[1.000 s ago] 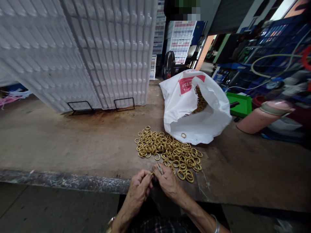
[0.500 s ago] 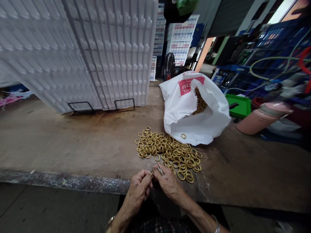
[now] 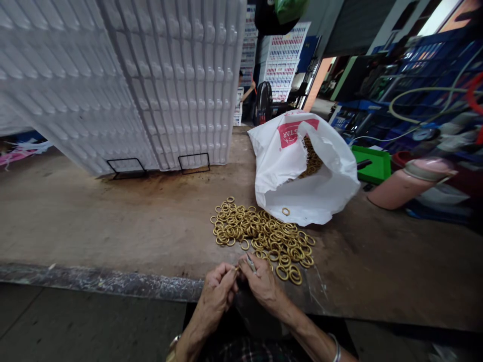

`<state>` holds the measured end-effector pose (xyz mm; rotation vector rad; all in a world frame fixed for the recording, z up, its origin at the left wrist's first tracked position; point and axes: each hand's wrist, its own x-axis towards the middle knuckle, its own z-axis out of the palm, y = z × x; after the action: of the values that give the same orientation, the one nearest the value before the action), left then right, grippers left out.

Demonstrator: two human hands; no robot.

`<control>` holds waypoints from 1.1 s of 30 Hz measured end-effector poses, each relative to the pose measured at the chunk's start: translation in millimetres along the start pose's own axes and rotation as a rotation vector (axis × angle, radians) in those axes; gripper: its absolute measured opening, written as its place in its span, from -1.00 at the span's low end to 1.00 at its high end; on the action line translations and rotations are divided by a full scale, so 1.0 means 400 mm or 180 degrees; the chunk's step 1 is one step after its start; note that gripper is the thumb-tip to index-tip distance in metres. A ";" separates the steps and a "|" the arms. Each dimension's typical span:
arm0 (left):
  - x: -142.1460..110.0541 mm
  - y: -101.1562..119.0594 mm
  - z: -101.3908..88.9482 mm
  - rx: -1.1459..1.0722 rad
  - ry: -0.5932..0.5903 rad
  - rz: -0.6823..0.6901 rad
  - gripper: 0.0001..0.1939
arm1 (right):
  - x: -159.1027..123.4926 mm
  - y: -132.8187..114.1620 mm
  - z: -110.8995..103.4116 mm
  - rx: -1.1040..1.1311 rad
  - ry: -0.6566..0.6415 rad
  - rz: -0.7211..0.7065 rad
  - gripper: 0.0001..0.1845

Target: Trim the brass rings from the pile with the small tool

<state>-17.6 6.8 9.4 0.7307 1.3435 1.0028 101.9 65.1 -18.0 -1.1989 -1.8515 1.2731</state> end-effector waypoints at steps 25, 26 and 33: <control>0.013 -0.044 -0.024 -0.0710 -0.0185 0.0188 -0.66 | -0.009 0.007 0.008 -0.0740 0.0109 -0.0376 -0.71; 0.011 -0.043 -0.024 -0.0735 -0.0184 0.0203 -0.66 | -0.011 0.007 0.010 -0.0882 0.0085 -0.0437 -0.73; 0.010 -0.043 -0.023 -0.0770 -0.0194 0.0188 -0.65 | -0.014 -0.009 0.008 -0.0837 -0.0107 -0.0265 -0.74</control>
<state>-24.2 2.1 -8.8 0.6153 1.1298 1.1580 100.2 58.2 -15.6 -1.2246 -2.1207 1.0340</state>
